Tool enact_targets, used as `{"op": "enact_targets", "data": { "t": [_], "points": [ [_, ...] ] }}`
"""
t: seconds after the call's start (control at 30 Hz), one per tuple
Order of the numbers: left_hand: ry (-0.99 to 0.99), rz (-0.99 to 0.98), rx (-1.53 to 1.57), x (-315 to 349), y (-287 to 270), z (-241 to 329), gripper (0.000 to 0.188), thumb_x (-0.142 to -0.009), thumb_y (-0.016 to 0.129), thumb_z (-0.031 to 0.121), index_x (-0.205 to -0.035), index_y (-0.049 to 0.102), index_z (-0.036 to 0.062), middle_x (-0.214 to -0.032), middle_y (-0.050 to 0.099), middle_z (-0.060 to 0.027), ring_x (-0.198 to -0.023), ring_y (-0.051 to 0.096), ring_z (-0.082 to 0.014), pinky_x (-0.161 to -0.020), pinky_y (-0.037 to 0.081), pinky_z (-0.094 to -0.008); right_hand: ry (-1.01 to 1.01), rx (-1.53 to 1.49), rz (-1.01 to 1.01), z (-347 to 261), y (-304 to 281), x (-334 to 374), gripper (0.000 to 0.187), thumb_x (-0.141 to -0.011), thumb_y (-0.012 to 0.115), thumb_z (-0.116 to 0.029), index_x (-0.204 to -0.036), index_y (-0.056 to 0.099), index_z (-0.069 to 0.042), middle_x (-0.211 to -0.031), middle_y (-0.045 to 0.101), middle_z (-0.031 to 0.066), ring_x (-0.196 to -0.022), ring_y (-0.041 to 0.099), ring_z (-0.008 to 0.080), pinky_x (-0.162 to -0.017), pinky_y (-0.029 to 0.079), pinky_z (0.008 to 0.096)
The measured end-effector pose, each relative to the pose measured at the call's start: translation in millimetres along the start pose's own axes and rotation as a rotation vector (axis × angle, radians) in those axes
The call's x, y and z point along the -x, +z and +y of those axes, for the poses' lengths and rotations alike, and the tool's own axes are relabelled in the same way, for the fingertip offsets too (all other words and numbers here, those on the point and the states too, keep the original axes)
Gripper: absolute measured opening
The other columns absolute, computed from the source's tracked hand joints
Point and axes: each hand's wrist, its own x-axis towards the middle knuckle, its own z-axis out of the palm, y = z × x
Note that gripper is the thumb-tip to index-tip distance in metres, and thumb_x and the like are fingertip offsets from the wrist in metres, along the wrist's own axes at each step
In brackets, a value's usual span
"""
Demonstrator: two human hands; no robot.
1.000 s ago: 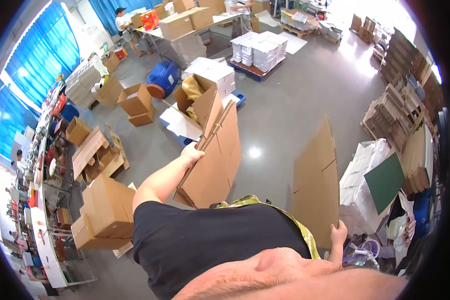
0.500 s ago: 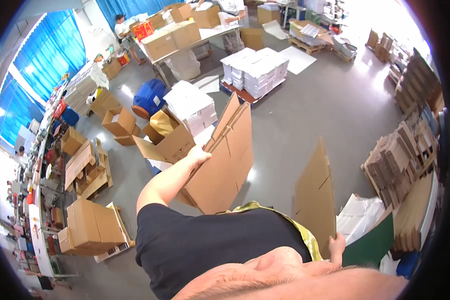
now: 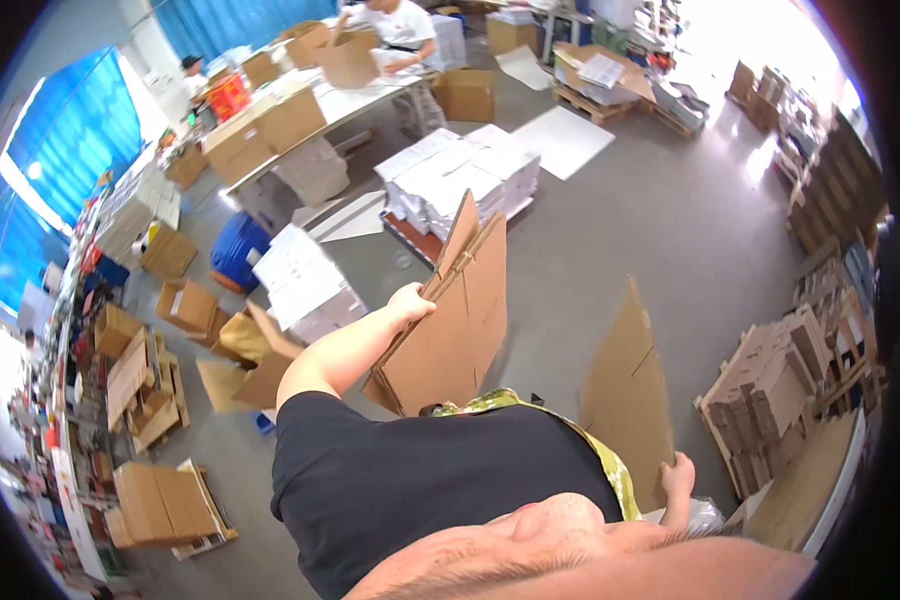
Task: The person assembles flat cardboard sheets into boxes by folding the flaps and tucking the tabs. They then use a handheld tape dispenser to seal the boxes with clear packing tape. The finished boxes are placed on a table where another person is working.
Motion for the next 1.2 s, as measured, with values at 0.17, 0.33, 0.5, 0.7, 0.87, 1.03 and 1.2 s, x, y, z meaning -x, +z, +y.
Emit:
{"op": "enact_targets", "data": {
  "t": [0.17, 0.33, 0.5, 0.7, 0.87, 1.03, 1.2],
  "points": [
    [0.068, -0.045, 0.051, -167, 52, 107, 0.057, -0.069, 0.071, 0.011, -0.124, 0.056, 0.0037, -0.104, 0.068, -0.0134, -0.089, 0.066, -0.0229, -0.078, 0.054, -0.0367, 0.096, -0.021, 0.008, -31, -37, -141, 0.029, -0.071, 0.068, -0.012, -0.100, 0.069, -0.004, -0.092, 0.068, 0.0195, -0.091, 0.065, 0.0357, -0.080, 0.050, 0.0418],
    [0.043, -0.105, 0.140, -292, 95, 246, 0.064, -0.070, 0.067, 0.007, -0.131, 0.048, -0.0004, -0.103, 0.066, -0.0170, -0.082, 0.067, -0.0226, -0.069, 0.055, -0.0349, 0.094, 0.031, -0.025, -30, -60, -315, 0.033, -0.073, 0.068, -0.013, -0.105, 0.067, -0.005, -0.097, 0.067, 0.0201, -0.094, 0.064, 0.0359, -0.082, 0.049, 0.0420],
    [0.112, -0.005, 0.299, -410, 112, 337, 0.058, -0.070, 0.065, 0.003, -0.125, 0.051, -0.0006, -0.094, 0.066, -0.0152, -0.076, 0.066, -0.0217, -0.066, 0.054, -0.0351, -0.075, 0.088, -0.046, -73, -86, -544, 0.033, -0.076, 0.068, -0.015, -0.108, 0.066, -0.009, -0.099, 0.067, 0.0180, -0.097, 0.062, 0.0361, -0.082, 0.050, 0.0438],
    [0.094, 0.047, 0.422, -539, 96, 471, 0.051, -0.074, 0.064, -0.001, -0.123, 0.051, -0.0019, -0.091, 0.065, -0.0143, -0.074, 0.065, -0.0207, -0.065, 0.054, -0.0350, -0.135, 0.090, -0.041, -144, -109, -784, 0.033, -0.079, 0.067, -0.016, -0.111, 0.065, -0.008, -0.100, 0.067, 0.0164, -0.097, 0.063, 0.0354, -0.081, 0.050, 0.0434],
    [0.154, 0.090, 0.444, -689, 89, 568, 0.048, -0.073, 0.064, -0.001, -0.120, 0.051, -0.0017, -0.093, 0.065, -0.0138, -0.076, 0.065, -0.0206, -0.065, 0.054, -0.0362, -0.205, 0.002, 0.080, -190, -100, -957, 0.032, -0.079, 0.065, -0.013, -0.110, 0.064, -0.006, -0.098, 0.067, 0.0176, -0.094, 0.064, 0.0348, -0.080, 0.050, 0.0412],
    [0.147, 0.119, 0.420, -847, 80, 668, 0.047, -0.070, 0.067, 0.000, -0.115, 0.056, -0.0026, -0.093, 0.065, -0.0133, -0.077, 0.065, -0.0219, -0.066, 0.054, -0.0364, -0.158, -0.069, 0.027, -264, -131, -1087, 0.032, -0.080, 0.066, -0.013, -0.111, 0.065, -0.007, -0.097, 0.068, 0.0156, -0.091, 0.066, 0.0325, -0.078, 0.051, 0.0394],
    [0.120, 0.134, 0.421, -997, 51, 734, 0.043, -0.073, 0.065, -0.003, -0.114, 0.054, -0.0045, -0.096, 0.064, -0.0148, -0.079, 0.065, -0.0237, -0.067, 0.054, -0.0383, -0.185, -0.123, 0.052, -309, -139, -1226, 0.030, -0.079, 0.067, -0.013, -0.109, 0.066, -0.007, -0.095, 0.069, 0.0154, -0.089, 0.066, 0.0319, -0.076, 0.051, 0.0379]
  ]
}}
